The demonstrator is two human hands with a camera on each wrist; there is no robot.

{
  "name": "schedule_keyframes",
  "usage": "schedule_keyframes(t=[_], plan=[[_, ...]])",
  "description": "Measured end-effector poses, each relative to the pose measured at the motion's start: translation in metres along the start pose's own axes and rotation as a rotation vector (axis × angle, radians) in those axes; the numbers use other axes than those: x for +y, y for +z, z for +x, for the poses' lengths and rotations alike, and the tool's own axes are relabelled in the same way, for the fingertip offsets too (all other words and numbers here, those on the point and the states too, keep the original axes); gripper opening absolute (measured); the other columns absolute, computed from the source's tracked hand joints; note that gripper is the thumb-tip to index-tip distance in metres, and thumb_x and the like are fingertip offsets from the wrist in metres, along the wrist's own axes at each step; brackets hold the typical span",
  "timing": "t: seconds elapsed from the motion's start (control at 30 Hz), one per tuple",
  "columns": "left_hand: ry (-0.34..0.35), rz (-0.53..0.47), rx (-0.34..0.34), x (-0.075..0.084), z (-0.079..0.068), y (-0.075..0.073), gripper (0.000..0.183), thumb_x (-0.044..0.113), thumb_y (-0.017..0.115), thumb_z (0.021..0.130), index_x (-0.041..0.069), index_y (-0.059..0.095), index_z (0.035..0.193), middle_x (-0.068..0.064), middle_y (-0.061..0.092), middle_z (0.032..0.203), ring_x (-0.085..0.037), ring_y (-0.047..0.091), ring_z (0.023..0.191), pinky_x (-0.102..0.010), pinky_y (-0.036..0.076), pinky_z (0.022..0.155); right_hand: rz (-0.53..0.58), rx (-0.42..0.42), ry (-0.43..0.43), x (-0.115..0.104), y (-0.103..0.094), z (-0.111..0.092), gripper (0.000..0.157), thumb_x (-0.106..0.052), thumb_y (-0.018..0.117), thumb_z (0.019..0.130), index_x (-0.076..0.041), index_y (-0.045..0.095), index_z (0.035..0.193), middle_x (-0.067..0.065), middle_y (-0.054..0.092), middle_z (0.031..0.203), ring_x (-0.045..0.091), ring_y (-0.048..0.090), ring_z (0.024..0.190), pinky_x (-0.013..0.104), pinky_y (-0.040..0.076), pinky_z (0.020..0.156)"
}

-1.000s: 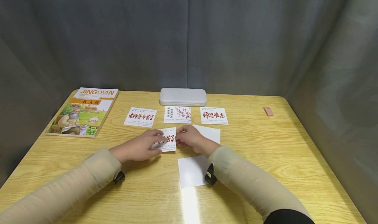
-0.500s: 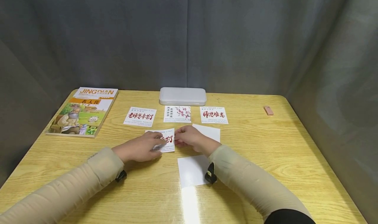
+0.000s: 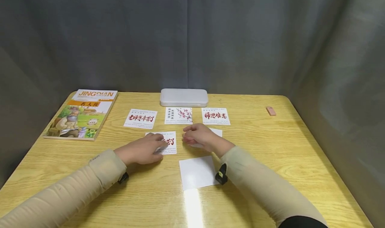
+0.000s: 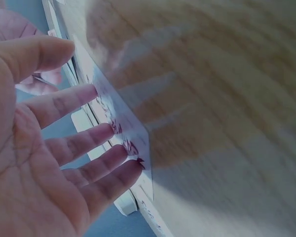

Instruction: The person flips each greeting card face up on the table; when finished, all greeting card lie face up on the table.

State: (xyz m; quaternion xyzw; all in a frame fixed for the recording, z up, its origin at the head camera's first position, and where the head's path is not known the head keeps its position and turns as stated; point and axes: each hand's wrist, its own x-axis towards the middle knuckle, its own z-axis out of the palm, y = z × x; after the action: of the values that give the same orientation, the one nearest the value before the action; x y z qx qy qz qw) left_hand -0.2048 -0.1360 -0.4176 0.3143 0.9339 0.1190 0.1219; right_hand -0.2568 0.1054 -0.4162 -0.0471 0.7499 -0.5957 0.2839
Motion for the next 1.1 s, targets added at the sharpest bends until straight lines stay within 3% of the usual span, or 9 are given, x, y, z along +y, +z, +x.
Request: schedule_keyframes(t=[0.23, 0.43, 0.53, 0.73, 0.9, 1.1], plan=[[-0.024, 0.012, -0.019, 0.003, 0.005, -0.007, 0.03, 0.017, 0.063, 0.094, 0.007, 0.071, 0.121, -0.015, 0.06, 0.119, -0.034, 0.054, 0.106, -0.049, 0.048, 0.094, 0.009, 0.045, -0.034, 0.003, -0.038, -0.016, 0.046, -0.003, 0.052, 0.103, 0.018, 0.043, 0.143, 0.02, 0.067, 0.118, 0.008, 0.067, 0.092, 0.023, 0.057, 0.083], [-0.051, -0.004, -0.022, 0.006, 0.011, -0.012, 0.032, 0.022, 0.064, 0.096, 0.006, 0.069, 0.124, -0.011, 0.057, 0.113, -0.029, 0.051, 0.102, -0.046, 0.049, 0.089, -0.009, 0.1, -0.008, 0.007, -0.07, -0.031, 0.048, -0.007, 0.051, 0.106, 0.017, 0.04, 0.146, 0.015, 0.067, 0.118, 0.007, 0.066, 0.094, 0.023, 0.056, 0.085], [-0.04, -0.019, 0.004, 0.012, 0.019, -0.014, 0.038, 0.024, 0.063, 0.097, 0.005, 0.066, 0.131, -0.012, 0.058, 0.119, -0.03, 0.052, 0.109, -0.044, 0.048, 0.093, -0.006, 0.103, -0.008, 0.01, -0.083, -0.037, 0.05, -0.007, 0.052, 0.106, 0.017, 0.037, 0.147, 0.01, 0.068, 0.113, 0.006, 0.066, 0.093, 0.023, 0.056, 0.085], [0.041, -0.02, 0.012, 0.037, 0.044, -0.017, 0.054, 0.031, 0.06, 0.102, 0.003, 0.053, 0.148, -0.016, 0.049, 0.149, -0.033, 0.04, 0.143, -0.042, 0.035, 0.118, 0.009, 0.093, -0.007, 0.016, -0.101, -0.044, 0.052, -0.006, 0.05, 0.107, 0.019, 0.032, 0.148, 0.004, 0.069, 0.105, 0.005, 0.067, 0.091, 0.024, 0.057, 0.087], [0.125, 0.022, -0.008, 0.06, 0.066, -0.013, 0.059, 0.035, 0.061, 0.101, 0.004, 0.05, 0.151, -0.016, 0.046, 0.154, -0.033, 0.039, 0.145, -0.04, 0.031, 0.12, 0.006, 0.088, 0.013, 0.022, -0.108, -0.049, 0.052, -0.005, 0.047, 0.107, 0.021, 0.03, 0.148, 0.005, 0.068, 0.103, 0.005, 0.068, 0.089, 0.023, 0.057, 0.086], [0.117, 0.074, -0.031, 0.077, 0.088, 0.0, 0.065, 0.043, 0.06, 0.101, 0.009, 0.047, 0.154, -0.014, 0.043, 0.157, -0.035, 0.036, 0.147, -0.042, 0.03, 0.121, 0.021, 0.106, 0.023, 0.027, -0.113, -0.052, 0.053, -0.004, 0.048, 0.106, 0.023, 0.028, 0.148, 0.003, 0.069, 0.097, 0.005, 0.068, 0.086, 0.023, 0.058, 0.085]])
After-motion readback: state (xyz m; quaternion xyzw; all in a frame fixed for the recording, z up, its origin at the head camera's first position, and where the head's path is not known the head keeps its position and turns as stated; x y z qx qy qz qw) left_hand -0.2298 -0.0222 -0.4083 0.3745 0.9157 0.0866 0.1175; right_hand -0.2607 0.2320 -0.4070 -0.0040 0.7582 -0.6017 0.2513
